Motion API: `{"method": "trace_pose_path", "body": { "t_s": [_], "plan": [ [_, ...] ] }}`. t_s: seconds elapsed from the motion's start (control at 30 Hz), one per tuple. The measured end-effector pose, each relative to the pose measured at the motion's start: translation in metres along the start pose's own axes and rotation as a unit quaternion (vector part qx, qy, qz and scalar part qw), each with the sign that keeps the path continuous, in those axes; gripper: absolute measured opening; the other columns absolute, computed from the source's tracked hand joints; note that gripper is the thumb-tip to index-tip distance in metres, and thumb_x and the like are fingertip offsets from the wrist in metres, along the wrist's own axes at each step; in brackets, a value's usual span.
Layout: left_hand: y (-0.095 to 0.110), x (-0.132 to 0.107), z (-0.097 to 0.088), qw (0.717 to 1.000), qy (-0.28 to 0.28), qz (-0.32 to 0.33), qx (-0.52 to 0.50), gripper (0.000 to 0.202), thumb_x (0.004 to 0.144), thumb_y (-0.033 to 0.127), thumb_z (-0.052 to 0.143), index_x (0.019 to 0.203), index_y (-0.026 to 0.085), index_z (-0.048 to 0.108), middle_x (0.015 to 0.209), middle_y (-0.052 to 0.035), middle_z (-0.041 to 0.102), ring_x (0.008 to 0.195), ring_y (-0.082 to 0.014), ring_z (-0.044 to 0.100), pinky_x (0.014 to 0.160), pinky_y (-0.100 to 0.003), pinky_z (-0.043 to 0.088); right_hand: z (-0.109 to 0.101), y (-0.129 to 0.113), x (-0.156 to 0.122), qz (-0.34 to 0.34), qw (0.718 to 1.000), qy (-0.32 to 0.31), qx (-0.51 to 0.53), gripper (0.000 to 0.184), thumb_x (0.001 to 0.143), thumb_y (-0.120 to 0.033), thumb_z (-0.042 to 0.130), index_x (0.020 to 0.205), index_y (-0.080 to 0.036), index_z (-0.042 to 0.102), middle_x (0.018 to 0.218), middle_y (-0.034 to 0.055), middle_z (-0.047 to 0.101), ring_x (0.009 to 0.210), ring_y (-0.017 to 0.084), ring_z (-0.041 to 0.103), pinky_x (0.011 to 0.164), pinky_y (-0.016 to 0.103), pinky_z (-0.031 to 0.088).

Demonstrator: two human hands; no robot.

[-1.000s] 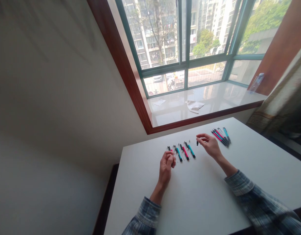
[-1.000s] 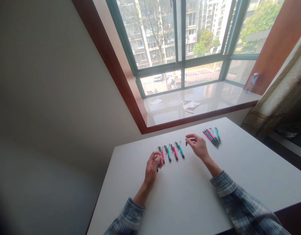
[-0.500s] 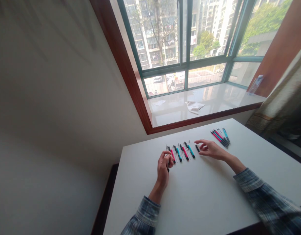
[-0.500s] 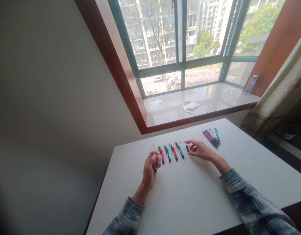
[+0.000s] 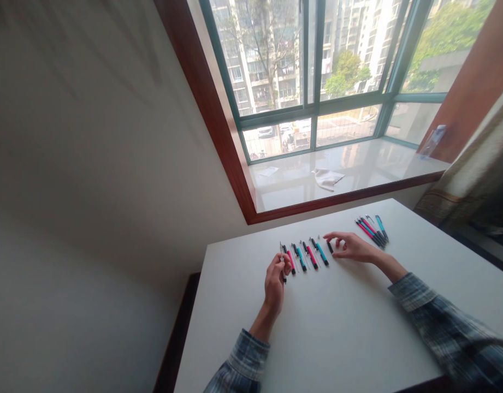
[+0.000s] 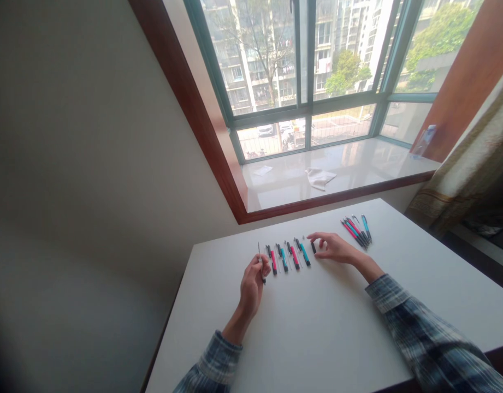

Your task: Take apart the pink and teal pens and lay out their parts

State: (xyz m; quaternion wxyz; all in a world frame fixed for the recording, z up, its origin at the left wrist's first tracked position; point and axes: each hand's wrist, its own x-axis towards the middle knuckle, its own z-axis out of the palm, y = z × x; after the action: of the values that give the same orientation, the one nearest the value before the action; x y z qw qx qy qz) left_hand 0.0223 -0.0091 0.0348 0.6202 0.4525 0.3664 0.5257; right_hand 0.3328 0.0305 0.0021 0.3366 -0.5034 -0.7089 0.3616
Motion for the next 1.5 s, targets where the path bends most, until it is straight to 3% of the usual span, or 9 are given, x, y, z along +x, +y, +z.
{"method": "trace_pose_path", "body": {
  "t_s": [0.13, 0.27, 0.47, 0.7, 1.23, 1.4, 1.5],
  "plan": [
    [0.001, 0.001, 0.000, 1.000, -0.006, 0.001, 0.023, 0.015, 0.086, 0.033, 0.056, 0.085, 0.019, 0.059, 0.077, -0.0023, 0.053, 0.074, -0.0172, 0.049, 0.074, -0.028, 0.042, 0.004, 0.006, 0.009, 0.003, 0.999, 0.047, 0.026, 0.073, 0.071, -0.030, 0.079, 0.142, -0.031, 0.061, 0.113, 0.0057, 0.076, 0.091, 0.023, 0.066, 0.073, 0.034, 0.057],
    [0.002, 0.002, 0.000, 1.000, -0.013, 0.001, 0.013, 0.016, 0.087, 0.035, 0.059, 0.090, 0.019, 0.061, 0.080, -0.0035, 0.056, 0.080, -0.0190, 0.053, 0.080, -0.031, 0.044, 0.010, 0.013, 0.014, 0.015, 0.997, 0.072, 0.027, 0.086, 0.072, -0.028, 0.078, 0.152, -0.032, 0.048, 0.120, 0.0065, 0.076, 0.102, 0.026, 0.069, 0.092, 0.042, 0.055],
    [-0.002, 0.003, -0.001, 0.999, -0.027, -0.007, -0.016, 0.015, 0.089, 0.032, 0.058, 0.093, 0.018, 0.061, 0.080, -0.0025, 0.053, 0.077, -0.0175, 0.050, 0.076, -0.030, 0.043, 0.017, 0.016, 0.011, 0.016, 0.995, 0.076, 0.057, 0.093, 0.076, -0.032, 0.079, 0.159, -0.029, 0.036, 0.128, 0.0090, 0.074, 0.114, 0.031, 0.068, 0.107, 0.050, 0.049],
    [-0.008, 0.005, -0.001, 1.000, -0.020, -0.014, -0.017, 0.018, 0.087, 0.033, 0.058, 0.093, 0.017, 0.063, 0.070, 0.0003, 0.050, 0.066, -0.0153, 0.045, 0.070, -0.029, 0.041, 0.018, 0.012, 0.011, 0.017, 0.995, 0.083, 0.058, 0.092, 0.075, -0.031, 0.081, 0.157, -0.030, 0.040, 0.126, 0.0081, 0.075, 0.118, 0.032, 0.068, 0.107, 0.049, 0.048],
    [-0.007, 0.004, 0.000, 0.999, -0.020, -0.018, -0.025, 0.019, 0.088, 0.034, 0.056, 0.091, 0.017, 0.064, 0.068, 0.0015, 0.046, 0.064, -0.0147, 0.042, 0.067, -0.028, 0.039, 0.015, 0.012, 0.010, 0.011, 0.997, 0.069, 0.045, 0.089, 0.078, -0.031, 0.079, 0.158, -0.031, 0.039, 0.128, 0.0069, 0.074, 0.120, 0.030, 0.067, 0.106, 0.046, 0.049],
    [-0.007, 0.005, 0.000, 0.999, -0.020, -0.015, -0.020, 0.025, 0.092, 0.040, 0.055, 0.085, 0.017, 0.062, 0.069, 0.0016, 0.045, 0.062, -0.0135, 0.038, 0.064, -0.027, 0.037, 0.015, 0.015, 0.010, 0.001, 0.997, 0.069, 0.033, 0.087, 0.077, -0.032, 0.080, 0.156, -0.031, 0.042, 0.127, 0.0070, 0.074, 0.118, 0.029, 0.067, 0.102, 0.044, 0.051],
    [-0.007, 0.006, 0.000, 1.000, -0.011, -0.010, -0.009, 0.028, 0.092, 0.043, 0.055, 0.081, 0.017, 0.059, 0.068, 0.0026, 0.042, 0.062, -0.0127, 0.036, 0.062, -0.026, 0.035, 0.015, 0.016, 0.012, 0.001, 0.995, 0.102, 0.014, 0.080, 0.078, -0.039, 0.080, 0.151, -0.028, 0.048, 0.122, 0.0088, 0.076, 0.109, 0.028, 0.069, 0.092, 0.041, 0.055]
  ]
}}
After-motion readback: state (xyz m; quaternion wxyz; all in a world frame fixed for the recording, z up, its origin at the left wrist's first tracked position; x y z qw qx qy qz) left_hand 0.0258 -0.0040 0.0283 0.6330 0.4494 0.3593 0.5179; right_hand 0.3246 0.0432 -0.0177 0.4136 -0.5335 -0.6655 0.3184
